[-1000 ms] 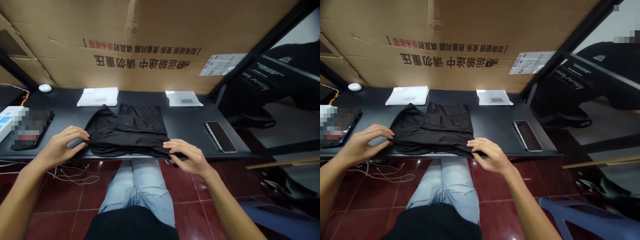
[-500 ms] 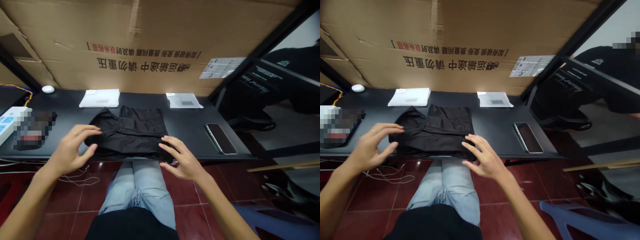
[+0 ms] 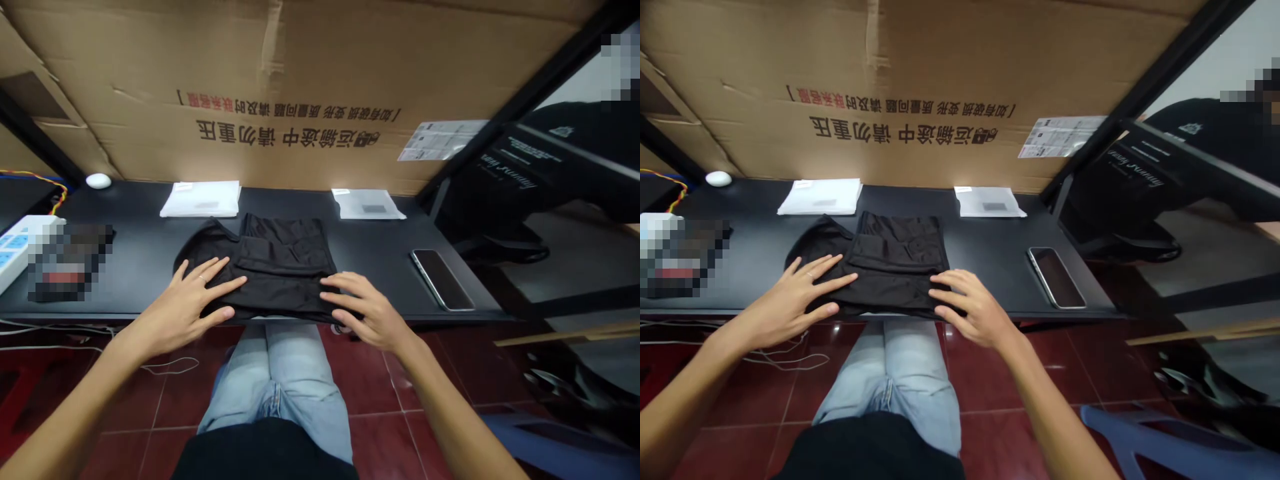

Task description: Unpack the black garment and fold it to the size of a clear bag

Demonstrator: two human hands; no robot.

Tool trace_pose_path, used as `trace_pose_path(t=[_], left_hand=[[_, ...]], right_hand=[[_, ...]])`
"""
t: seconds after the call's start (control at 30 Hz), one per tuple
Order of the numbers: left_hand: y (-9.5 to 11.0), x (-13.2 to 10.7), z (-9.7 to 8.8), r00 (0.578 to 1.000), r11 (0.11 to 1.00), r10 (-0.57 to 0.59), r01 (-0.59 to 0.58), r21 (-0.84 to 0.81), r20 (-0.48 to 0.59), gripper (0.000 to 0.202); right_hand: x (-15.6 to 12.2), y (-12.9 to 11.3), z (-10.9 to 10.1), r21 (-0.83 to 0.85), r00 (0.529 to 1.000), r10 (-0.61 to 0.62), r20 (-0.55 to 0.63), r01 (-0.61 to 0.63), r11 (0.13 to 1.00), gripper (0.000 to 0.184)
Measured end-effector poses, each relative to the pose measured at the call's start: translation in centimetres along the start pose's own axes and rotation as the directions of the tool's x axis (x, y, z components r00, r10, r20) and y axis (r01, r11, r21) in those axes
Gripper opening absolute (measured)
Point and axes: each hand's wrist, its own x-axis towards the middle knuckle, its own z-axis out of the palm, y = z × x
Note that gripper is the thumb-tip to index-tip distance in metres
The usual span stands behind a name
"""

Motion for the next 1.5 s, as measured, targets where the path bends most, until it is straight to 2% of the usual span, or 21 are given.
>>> trace_pose_path(t=[0.1,0.17,0.23,0.33,0.4,0.5,0.6,0.7,0.83,0.9,0.97,1.03,1.07,1.13,1.2,1.27,1.33,1.4,1.5], left_hand=[[-1.1,1.5,-1.2,0.984,0.999,-0.052,0.05,-0.021,-0.169,0.05],[-2.1,3.2,-1.5,0.961,0.997,-0.078,0.083,0.007,-0.264,0.058],[-3.2,5.0,-1.3,0.966,0.993,-0.091,0.107,0.056,-0.242,0.077],[-4.7,6.7,-0.1,0.985,0.987,-0.135,0.144,0.075,-0.109,0.098],[-5.5,7.0,0.6,0.987,0.986,-0.156,0.158,0.053,-0.047,0.102],[-6.1,6.9,1.1,0.987,0.987,-0.157,0.157,0.012,-0.022,0.101],[-5.5,7.1,0.3,0.988,0.99,-0.139,0.138,-0.024,-0.061,0.099],[-3.8,8.3,-1.3,0.99,0.999,-0.036,0.03,-0.045,-0.136,0.094],[-1.3,11.1,-2.9,0.987,0.996,0.078,-0.083,-0.03,-0.14,0.067],[-0.7,12.8,-3.1,0.993,0.999,0.012,-0.016,-0.034,-0.116,0.048],[-0.4,14.4,-3.2,0.979,0.988,-0.153,0.149,-0.039,-0.135,0.037],[-0.5,15.6,-3.2,0.929,0.954,-0.3,0.298,-0.041,-0.216,0.041],[-0.6,16.0,-3.2,0.911,0.946,-0.318,0.321,-0.032,-0.264,0.049],[-0.6,16.4,-2.9,0.915,0.966,-0.239,0.259,0.019,-0.326,0.064],[-0.5,16.4,-2.2,0.954,0.988,-0.081,0.115,0.104,-0.288,0.07],[-0.2,16.1,-1.1,0.987,0.988,0.023,0.003,0.154,-0.162,0.074],[0.0,15.8,0.1,1.0,0.987,0.007,-0.004,0.158,-0.016,0.08],[0.0,15.6,1.0,0.995,0.99,-0.052,0.04,0.136,0.085,0.085],[-0.4,15.5,1.4,0.989,0.993,-0.076,0.063,0.099,0.129,0.086]], right_hand=[[1.7,0.9,-0.4,-0.049,0.987,0.068,-0.143,-0.076,0.996,0.035],[3.1,1.7,-0.4,-0.094,0.99,0.068,-0.12,-0.079,0.992,0.036],[4.4,2.4,-0.3,-0.134,0.998,0.035,-0.045,-0.041,0.99,0.034],[5.5,3.2,-0.1,-0.196,0.999,-0.001,0.051,0.011,0.98,0.028],[5.8,3.6,0.0,-0.22,0.996,-0.008,0.083,0.026,0.975,0.025],[6.0,3.9,-0.1,-0.217,0.994,-0.013,0.106,0.035,0.975,0.027],[7.1,4.3,-0.6,-0.195,0.998,0.052,0.039,-0.044,0.98,0.029],[9.4,5.1,-1.1,-0.125,0.979,0.186,-0.081,-0.195,0.973,0.03],[13.6,7.5,-1.4,-0.049,0.951,0.271,-0.15,-0.281,0.958,0.036],[15.2,8.7,-1.2,-0.036,0.942,0.294,-0.161,-0.303,0.952,0.035],[16.1,9.5,-0.8,-0.024,0.922,0.349,-0.17,-0.358,0.933,0.033],[16.1,9.6,-0.1,-0.061,0.9,0.385,-0.204,-0.404,0.913,0.037],[15.8,9.3,0.2,-0.101,0.9,0.371,-0.227,-0.401,0.911,0.043],[14.7,8.2,1.1,-0.198,0.929,0.283,-0.237,-0.331,0.923,0.056],[13.5,6.8,1.9,-0.261,0.969,0.2,-0.144,-0.232,0.937,0.065],[12.5,5.7,2.6,-0.294,0.978,0.21,0.006,-0.199,0.935,0.073],[11.9,5.0,3.0,-0.337,0.947,0.291,0.133,-0.233,0.912,0.08],[11.5,4.7,3.2,-0.384,0.903,0.385,0.192,-0.292,0.876,0.085],[11.3,4.8,3.1,-0.433,0.859,0.471,0.199,-0.354,0.829,0.092]])
